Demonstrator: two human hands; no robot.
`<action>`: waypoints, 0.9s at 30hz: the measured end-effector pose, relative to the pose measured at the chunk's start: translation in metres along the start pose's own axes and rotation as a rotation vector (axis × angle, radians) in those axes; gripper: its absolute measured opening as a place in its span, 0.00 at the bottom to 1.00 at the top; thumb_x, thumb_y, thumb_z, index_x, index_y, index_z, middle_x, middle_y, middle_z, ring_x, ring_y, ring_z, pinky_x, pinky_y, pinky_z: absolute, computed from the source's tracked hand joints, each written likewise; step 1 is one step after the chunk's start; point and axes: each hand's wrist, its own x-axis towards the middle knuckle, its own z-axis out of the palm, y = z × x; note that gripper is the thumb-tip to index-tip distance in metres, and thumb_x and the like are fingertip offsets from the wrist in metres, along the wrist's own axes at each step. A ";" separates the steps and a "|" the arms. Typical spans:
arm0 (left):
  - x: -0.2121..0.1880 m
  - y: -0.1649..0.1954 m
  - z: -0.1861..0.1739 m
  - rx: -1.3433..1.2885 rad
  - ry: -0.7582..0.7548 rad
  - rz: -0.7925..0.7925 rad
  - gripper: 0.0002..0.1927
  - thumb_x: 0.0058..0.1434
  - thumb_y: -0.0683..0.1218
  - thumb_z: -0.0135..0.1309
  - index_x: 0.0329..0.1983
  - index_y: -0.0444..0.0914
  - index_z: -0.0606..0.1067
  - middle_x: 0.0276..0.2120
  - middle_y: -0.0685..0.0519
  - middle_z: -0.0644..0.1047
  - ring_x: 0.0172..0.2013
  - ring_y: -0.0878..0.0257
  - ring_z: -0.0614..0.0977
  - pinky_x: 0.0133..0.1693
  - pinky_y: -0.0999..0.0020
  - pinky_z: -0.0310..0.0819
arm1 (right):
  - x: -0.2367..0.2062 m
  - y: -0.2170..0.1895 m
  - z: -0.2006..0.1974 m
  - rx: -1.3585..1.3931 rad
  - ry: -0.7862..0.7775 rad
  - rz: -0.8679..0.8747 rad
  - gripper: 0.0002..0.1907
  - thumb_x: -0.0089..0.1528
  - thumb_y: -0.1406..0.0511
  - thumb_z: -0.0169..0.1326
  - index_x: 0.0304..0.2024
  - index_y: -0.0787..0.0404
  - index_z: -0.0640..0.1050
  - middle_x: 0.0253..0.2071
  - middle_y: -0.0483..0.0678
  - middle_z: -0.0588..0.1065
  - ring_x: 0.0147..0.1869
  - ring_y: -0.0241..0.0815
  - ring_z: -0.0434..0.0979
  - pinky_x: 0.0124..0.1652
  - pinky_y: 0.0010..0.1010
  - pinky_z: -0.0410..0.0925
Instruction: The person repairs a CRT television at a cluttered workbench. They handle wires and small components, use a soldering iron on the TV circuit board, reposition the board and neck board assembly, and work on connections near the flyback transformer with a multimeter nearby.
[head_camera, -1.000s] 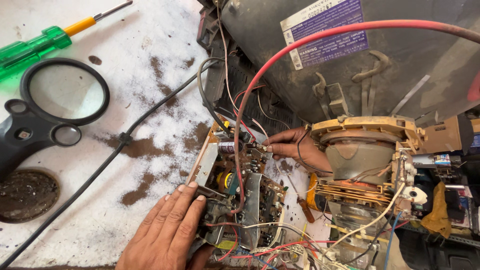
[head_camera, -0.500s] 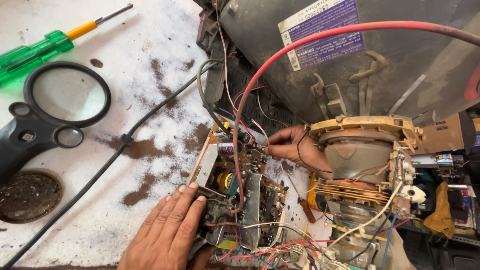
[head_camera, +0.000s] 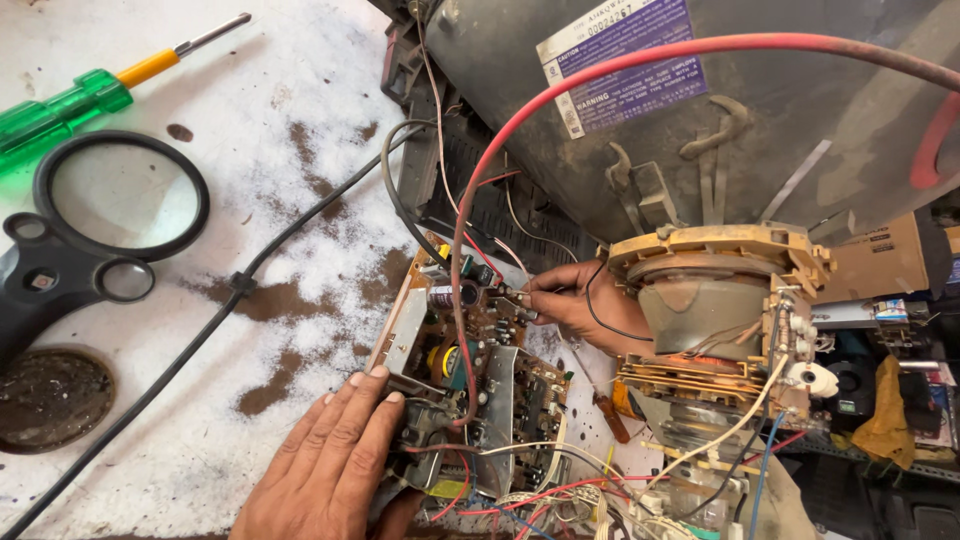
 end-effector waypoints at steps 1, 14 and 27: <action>0.000 0.000 0.000 0.002 0.000 -0.001 0.43 0.51 0.61 0.64 0.65 0.34 0.67 0.66 0.39 0.69 0.66 0.48 0.71 0.66 0.51 0.61 | 0.000 0.000 0.000 -0.021 0.001 0.001 0.17 0.58 0.61 0.61 0.46 0.64 0.84 0.35 0.48 0.84 0.36 0.34 0.83 0.34 0.25 0.73; 0.001 -0.001 0.000 0.009 0.009 0.011 0.43 0.50 0.60 0.64 0.65 0.34 0.67 0.66 0.40 0.69 0.66 0.49 0.71 0.66 0.52 0.61 | 0.006 0.021 0.006 -0.054 0.039 -0.296 0.10 0.59 0.67 0.60 0.39 0.68 0.85 0.35 0.45 0.82 0.36 0.31 0.78 0.36 0.23 0.71; 0.003 0.002 0.000 0.012 0.011 -0.006 0.44 0.49 0.60 0.65 0.65 0.35 0.67 0.66 0.40 0.70 0.65 0.49 0.72 0.66 0.52 0.61 | 0.008 0.004 0.001 -0.089 -0.018 -0.112 0.14 0.59 0.64 0.61 0.45 0.64 0.86 0.31 0.46 0.84 0.29 0.29 0.76 0.28 0.24 0.69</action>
